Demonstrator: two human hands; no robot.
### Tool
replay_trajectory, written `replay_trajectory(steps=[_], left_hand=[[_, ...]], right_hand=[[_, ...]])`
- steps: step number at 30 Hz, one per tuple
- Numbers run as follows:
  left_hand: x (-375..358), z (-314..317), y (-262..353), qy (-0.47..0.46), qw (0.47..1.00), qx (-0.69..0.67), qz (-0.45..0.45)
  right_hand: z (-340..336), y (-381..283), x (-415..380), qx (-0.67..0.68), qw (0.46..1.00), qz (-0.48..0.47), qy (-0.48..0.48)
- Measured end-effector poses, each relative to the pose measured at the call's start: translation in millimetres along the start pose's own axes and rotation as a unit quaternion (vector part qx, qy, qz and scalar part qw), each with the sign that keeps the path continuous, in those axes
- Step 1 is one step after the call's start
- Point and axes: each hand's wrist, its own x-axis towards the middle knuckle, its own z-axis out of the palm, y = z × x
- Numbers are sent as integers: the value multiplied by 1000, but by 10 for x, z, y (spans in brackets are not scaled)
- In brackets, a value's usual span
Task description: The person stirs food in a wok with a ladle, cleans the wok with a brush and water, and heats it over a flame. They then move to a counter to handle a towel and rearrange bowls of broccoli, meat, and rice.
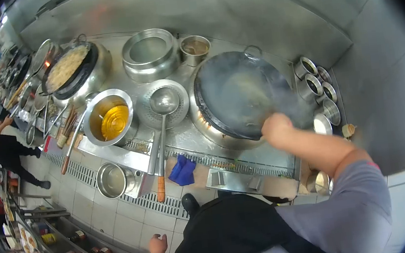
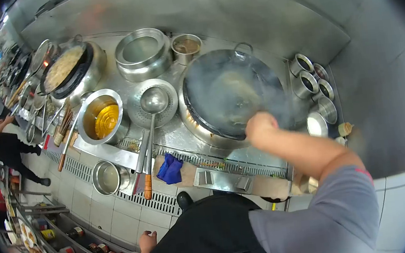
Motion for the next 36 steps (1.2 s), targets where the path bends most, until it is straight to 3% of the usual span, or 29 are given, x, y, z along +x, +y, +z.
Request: replay_trajectory(steps=[1,4,7,8,10,12,13,16,17,18,20,22,24,26,28,29,30,34,35,36], left_hand=[[6,-19,26,-17,1000,19,-11],[176,96,-23,-44,999,10,12],[335,81,-4,-18,999,15,29],[386,95,10,-21,999,16,31],[476,73,-25,27,997,-32,66],[486,56,-17,27,996,-48,74],[472,32,-6,11,998,-32,49],[457,28,-51,0,1000,-9,15],[404,64,-142,-5,1000,4,3],[381,107,-196,-5,1000,5,0],[296,157,-361,-37,999,3,-34],[193,193,-416,-61,997,37,-30],[160,285,-531,-85,994,65,-25],[284,471,-758,-105,992,66,-36],[119,270,-599,-71,996,40,-28],[17,142,-433,-47,998,7,-28],[-54,76,-358,-22,999,-23,-29],[7,77,-407,-16,1000,-8,-23],[22,80,-396,-21,1000,7,-12],[33,55,-385,-24,999,21,-5]], right_hand=[[-5,144,2,-35,996,46,-65],[38,531,586,-45,993,109,-3],[8,72,405,-93,993,19,-75],[187,-51,546,-64,986,49,-146],[215,12,429,-49,986,74,-139],[-17,388,436,-113,991,53,-45],[57,590,685,-99,991,88,16],[154,436,827,-27,990,88,110],[-26,229,513,-65,997,15,37],[-161,47,228,-60,998,3,-22],[217,63,544,-26,999,4,-41],[-152,377,524,-23,998,41,-44],[-192,753,1010,52,990,116,65],[-58,734,1164,134,966,66,212],[-79,362,857,61,980,-22,188],[-44,193,699,42,990,-44,126],[-113,120,582,34,998,7,43],[-149,635,1007,77,989,86,95],[-70,668,1250,150,964,117,188],[-105,619,1243,155,962,117,194]])
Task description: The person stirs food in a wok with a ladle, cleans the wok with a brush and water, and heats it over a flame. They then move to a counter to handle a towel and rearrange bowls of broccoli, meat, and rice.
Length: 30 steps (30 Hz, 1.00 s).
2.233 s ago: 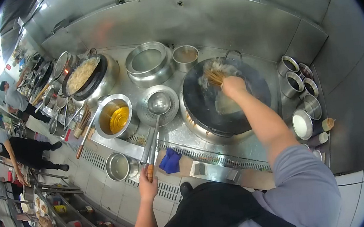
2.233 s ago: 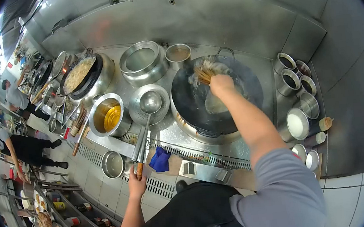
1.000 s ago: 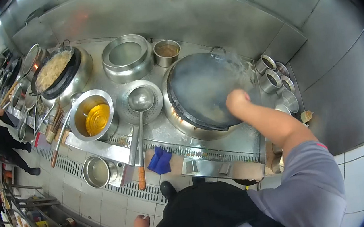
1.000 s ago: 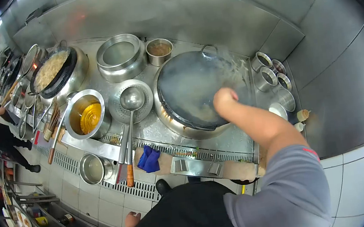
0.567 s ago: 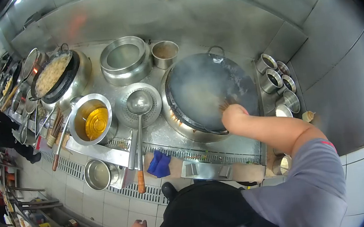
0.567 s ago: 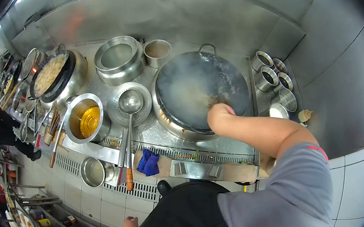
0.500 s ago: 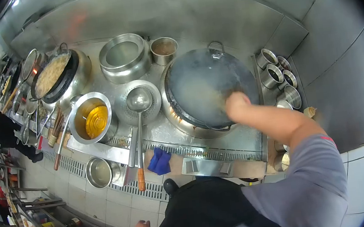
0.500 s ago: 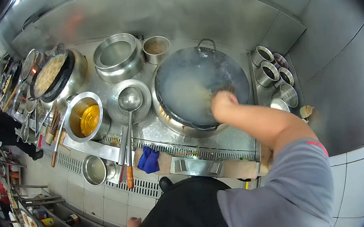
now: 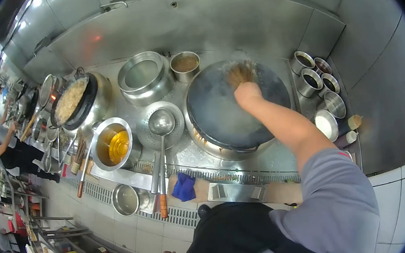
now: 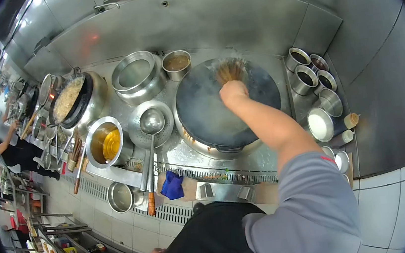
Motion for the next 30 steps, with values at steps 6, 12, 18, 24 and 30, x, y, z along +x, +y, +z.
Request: replay_trajectory(steps=[6,12,18,24,30], left_hand=[[-287,-249,258,34,998,17,44],[-244,-102,46,-76,979,170,81],[-291,37,27,-70,987,141,24],[-431,-120,211,-50,991,75,101],[-423,-209,424,-46,999,18,-2]], right_hand=[[-6,-331,-91,61,993,-91,39],[-320,-535,-508,151,969,-165,106],[-37,-239,78,300,945,20,130],[-552,-449,-952,117,958,-242,99],[-199,-284,3,240,964,-13,113]])
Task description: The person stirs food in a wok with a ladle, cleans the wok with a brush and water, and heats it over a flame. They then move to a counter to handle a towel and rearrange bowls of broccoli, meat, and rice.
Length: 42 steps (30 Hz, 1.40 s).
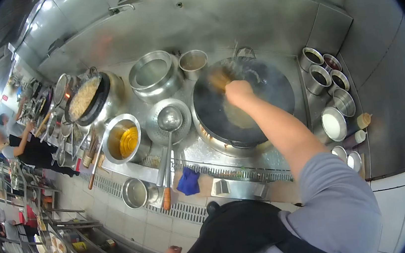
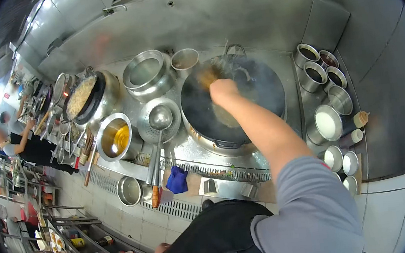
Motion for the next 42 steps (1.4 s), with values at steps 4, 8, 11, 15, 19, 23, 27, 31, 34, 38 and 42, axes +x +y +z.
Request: replay_trajectory(steps=[4,8,11,15,19,23,27,31,34,38,42], left_hand=[[173,-45,-26,38,997,-64,-17],[437,-78,-290,49,980,-192,-25],[498,-321,-182,100,968,-231,-14],[526,-793,53,200,938,-283,19],[105,-1289,470,244,914,-323,31],[-201,-1458,1389,119,833,-495,216],[-297,-1233,2469,-20,861,-356,364],[-615,-1103,3376,52,826,-154,539],[-678,-1064,3846,122,757,-38,641],[-663,-744,4346,257,665,41,700],[-520,-532,4577,293,657,239,653]], right_hand=[[-522,-185,-1201,-136,948,-255,-132],[-352,473,-811,-252,936,-135,-206],[-279,645,-188,-161,984,-39,-70],[-314,282,-600,-199,960,-164,-106],[-183,397,-992,-266,938,-118,-189],[-57,679,-223,-182,981,-25,-57],[68,94,-295,-73,995,-50,-43],[-468,-221,-1356,-237,923,-240,-183],[-471,155,-1625,-350,841,-140,-389],[-82,1485,-589,-446,892,-59,31],[-504,1491,-162,-23,970,172,172]])
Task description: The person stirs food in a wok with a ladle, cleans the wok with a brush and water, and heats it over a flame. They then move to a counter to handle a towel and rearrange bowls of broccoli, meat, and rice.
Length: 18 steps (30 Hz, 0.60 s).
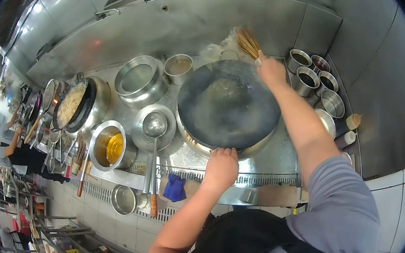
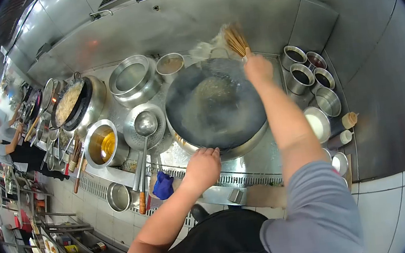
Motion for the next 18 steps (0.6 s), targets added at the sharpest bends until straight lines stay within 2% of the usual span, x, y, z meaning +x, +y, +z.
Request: replay_trajectory(steps=[1,2,3,5,6,8,9,10,12,14,15,17,18], left_hand=[[83,-26,14,-47,999,-1,-15],[133,-52,20,-97,995,-1,-29],[185,-53,31,-96,995,1,-31],[327,-33,57,-130,990,-31,-38],[340,42,63,-126,991,-33,-44],[331,249,58,-27,998,-36,-54],[286,264,59,-26,997,-34,-57],[212,269,51,-14,998,-28,-59],[26,227,76,4,998,-21,-64],[-199,84,159,0,998,-36,-41],[-267,11,172,2,999,-31,-41],[-407,-130,212,55,994,-89,-33],[-437,-204,230,52,994,-89,-33]], right_hand=[[116,42,16,2,1000,-2,0],[322,81,-13,-8,998,-10,-59],[397,86,-38,-18,993,-20,-115],[-105,110,-246,22,994,-39,-98],[-406,146,-457,63,992,-51,-92],[-756,443,-878,125,981,-87,-124],[-963,587,-1113,158,965,-95,-185],[-915,862,-1332,162,951,-149,-216],[-1342,1068,-1706,119,896,-162,-397],[-1640,1179,-1952,264,865,-26,-425],[-1675,1291,-2054,267,866,-29,-421],[-1672,1567,-2284,390,840,-27,-376],[-1694,1598,-2384,392,839,-25,-377]])
